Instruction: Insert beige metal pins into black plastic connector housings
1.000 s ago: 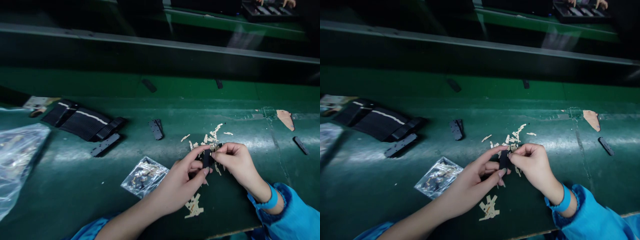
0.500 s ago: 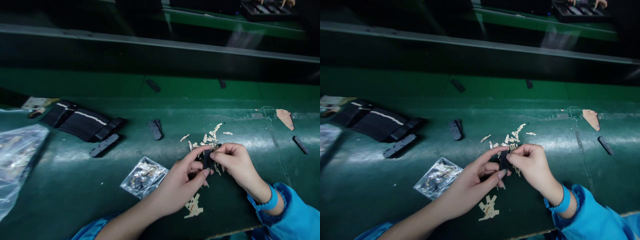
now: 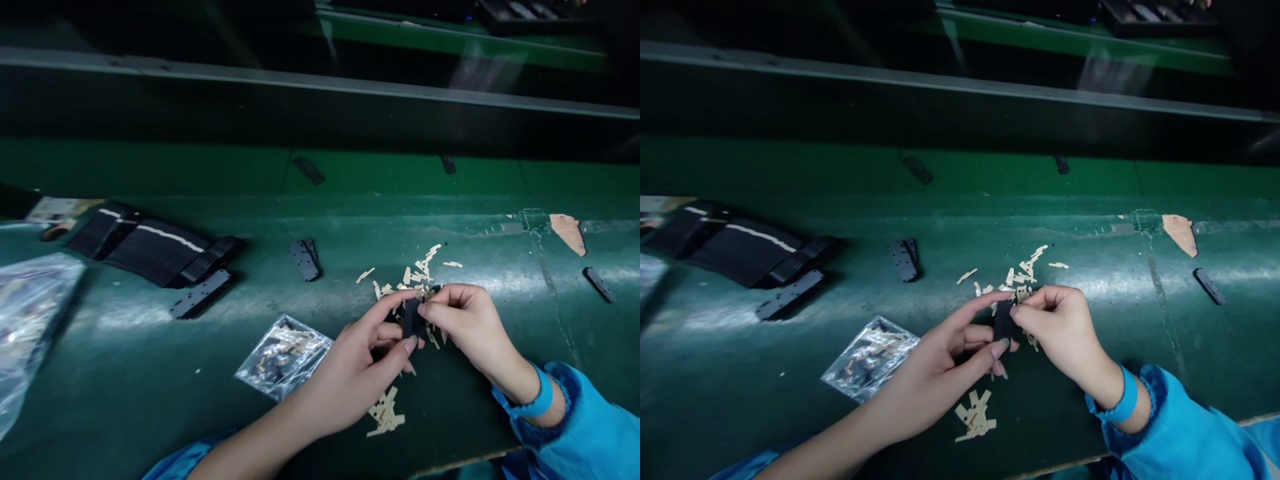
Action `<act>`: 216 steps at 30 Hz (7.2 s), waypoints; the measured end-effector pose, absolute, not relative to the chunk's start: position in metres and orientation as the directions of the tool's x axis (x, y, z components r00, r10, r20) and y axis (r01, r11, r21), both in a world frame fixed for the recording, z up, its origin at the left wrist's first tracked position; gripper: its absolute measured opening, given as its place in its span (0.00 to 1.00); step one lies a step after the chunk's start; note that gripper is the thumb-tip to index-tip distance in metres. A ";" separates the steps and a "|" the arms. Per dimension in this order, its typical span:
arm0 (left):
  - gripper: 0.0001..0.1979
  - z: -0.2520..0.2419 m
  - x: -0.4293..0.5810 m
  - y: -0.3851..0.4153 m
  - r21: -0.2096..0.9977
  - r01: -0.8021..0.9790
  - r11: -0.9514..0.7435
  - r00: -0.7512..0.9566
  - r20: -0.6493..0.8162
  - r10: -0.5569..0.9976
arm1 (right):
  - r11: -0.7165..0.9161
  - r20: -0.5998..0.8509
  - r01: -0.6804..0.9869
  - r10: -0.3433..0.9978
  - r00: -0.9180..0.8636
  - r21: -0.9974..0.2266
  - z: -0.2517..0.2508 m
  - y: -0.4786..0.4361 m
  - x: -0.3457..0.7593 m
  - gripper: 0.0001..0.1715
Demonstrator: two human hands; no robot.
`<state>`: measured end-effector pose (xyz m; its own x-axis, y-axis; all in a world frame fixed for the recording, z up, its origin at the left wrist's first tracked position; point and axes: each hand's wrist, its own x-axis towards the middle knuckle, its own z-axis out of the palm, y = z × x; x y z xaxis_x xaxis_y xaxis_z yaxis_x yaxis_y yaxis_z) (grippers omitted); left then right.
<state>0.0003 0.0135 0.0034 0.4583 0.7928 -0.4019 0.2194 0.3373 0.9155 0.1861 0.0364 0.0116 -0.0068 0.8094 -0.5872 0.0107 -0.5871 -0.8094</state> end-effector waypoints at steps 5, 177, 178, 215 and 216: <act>0.28 0.004 0.000 0.014 0.922 0.205 0.328 0.462 -0.387 0.798 | -0.578 -0.578 -0.004 0.816 -0.011 -0.816 0.010 0.035 0.186 0.12; 0.31 0.004 -0.004 0.008 0.965 0.217 0.150 0.402 -0.228 0.887 | -0.596 -0.595 -0.066 0.803 -0.042 -0.800 0.010 0.035 0.182 0.10; 0.31 0.004 -0.004 0.008 0.964 0.205 0.171 0.401 -0.242 0.884 | -0.598 -0.597 -0.064 0.801 -0.044 -0.799 0.010 0.035 0.182 0.10; 0.32 0.006 -0.006 0.009 0.892 0.100 0.441 0.374 -0.444 0.814 | -0.649 -0.647 -0.066 0.761 -0.055 -0.758 0.014 0.036 0.183 0.10; 0.32 0.006 -0.006 0.009 0.893 0.099 0.439 0.375 -0.442 0.815 | -0.648 -0.645 -0.068 0.762 -0.055 -0.759 0.014 0.037 0.183 0.10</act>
